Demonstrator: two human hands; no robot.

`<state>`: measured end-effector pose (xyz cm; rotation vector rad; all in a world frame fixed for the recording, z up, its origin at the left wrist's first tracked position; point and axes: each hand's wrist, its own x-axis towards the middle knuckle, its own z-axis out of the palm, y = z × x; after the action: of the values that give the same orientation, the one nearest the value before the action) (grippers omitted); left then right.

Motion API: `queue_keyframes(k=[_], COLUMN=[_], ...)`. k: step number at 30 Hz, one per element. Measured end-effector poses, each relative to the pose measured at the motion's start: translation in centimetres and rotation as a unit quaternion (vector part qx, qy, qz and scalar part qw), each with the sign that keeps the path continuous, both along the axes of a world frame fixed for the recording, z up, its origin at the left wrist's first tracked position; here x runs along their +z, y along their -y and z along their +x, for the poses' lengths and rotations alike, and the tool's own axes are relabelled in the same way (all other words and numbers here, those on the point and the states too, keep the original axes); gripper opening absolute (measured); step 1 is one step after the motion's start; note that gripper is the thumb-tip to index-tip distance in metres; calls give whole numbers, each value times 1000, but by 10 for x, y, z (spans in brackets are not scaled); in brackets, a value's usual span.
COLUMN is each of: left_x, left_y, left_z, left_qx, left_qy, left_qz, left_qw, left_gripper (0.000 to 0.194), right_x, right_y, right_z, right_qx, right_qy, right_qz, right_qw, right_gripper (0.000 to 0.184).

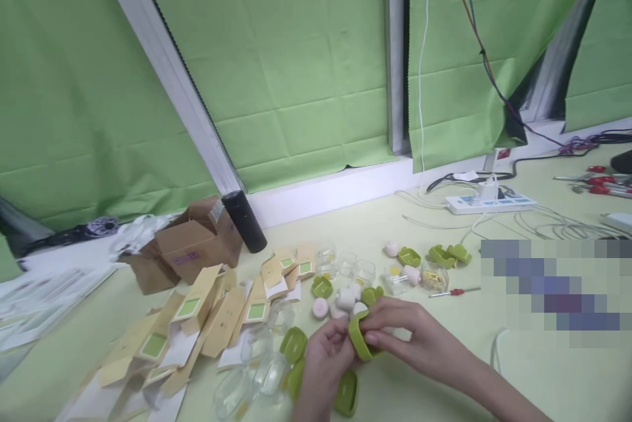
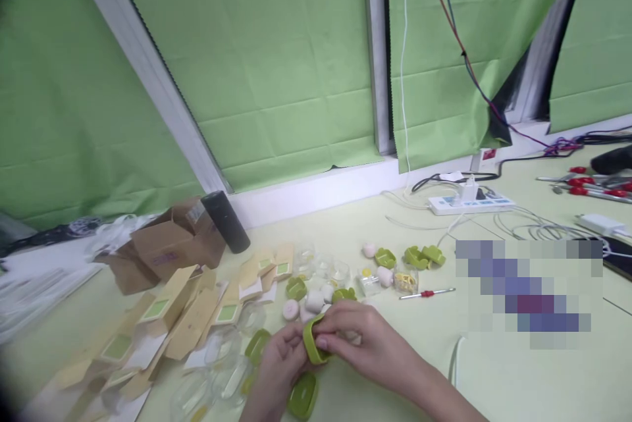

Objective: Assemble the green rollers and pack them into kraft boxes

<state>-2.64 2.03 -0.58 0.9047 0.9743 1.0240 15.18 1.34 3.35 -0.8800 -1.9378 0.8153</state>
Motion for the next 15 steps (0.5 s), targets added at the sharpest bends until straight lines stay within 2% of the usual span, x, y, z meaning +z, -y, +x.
queue_keyframes(k=[1, 4, 5, 6, 9, 12, 15], left_x=[-3, -10, -11, -10, -7, -2, 3], left_y=[-1, -3, -3, -2, -1, 1, 4], left_z=[0, 1, 2, 2, 4, 9, 16], left_qx=[-6, -30, -33, -31, -17, -10, -32], left_qy=[0, 0, -2, -4, -6, -2, -5], left_qz=[7, 34, 47, 59, 59, 33, 42], left_qw=[1000, 999, 998, 998, 998, 999, 999], left_gripper=[41, 42, 41, 38, 29, 32, 33], right_x=[3, 9, 10, 11, 11, 11, 11], right_y=[2, 8, 8, 8, 6, 8, 13], right_z=[2, 6, 5, 5, 2, 2, 8], right_qx=[-6, -8, 13, 36, 70, 59, 30], right_qy=[6, 73, 101, 122, 131, 111, 106], right_qz=[4, 46, 58, 67, 97, 136, 135], right_qw=[1000, 996, 993, 990, 984, 983, 985], right_gripper=[15, 63, 72, 71, 48, 46, 45])
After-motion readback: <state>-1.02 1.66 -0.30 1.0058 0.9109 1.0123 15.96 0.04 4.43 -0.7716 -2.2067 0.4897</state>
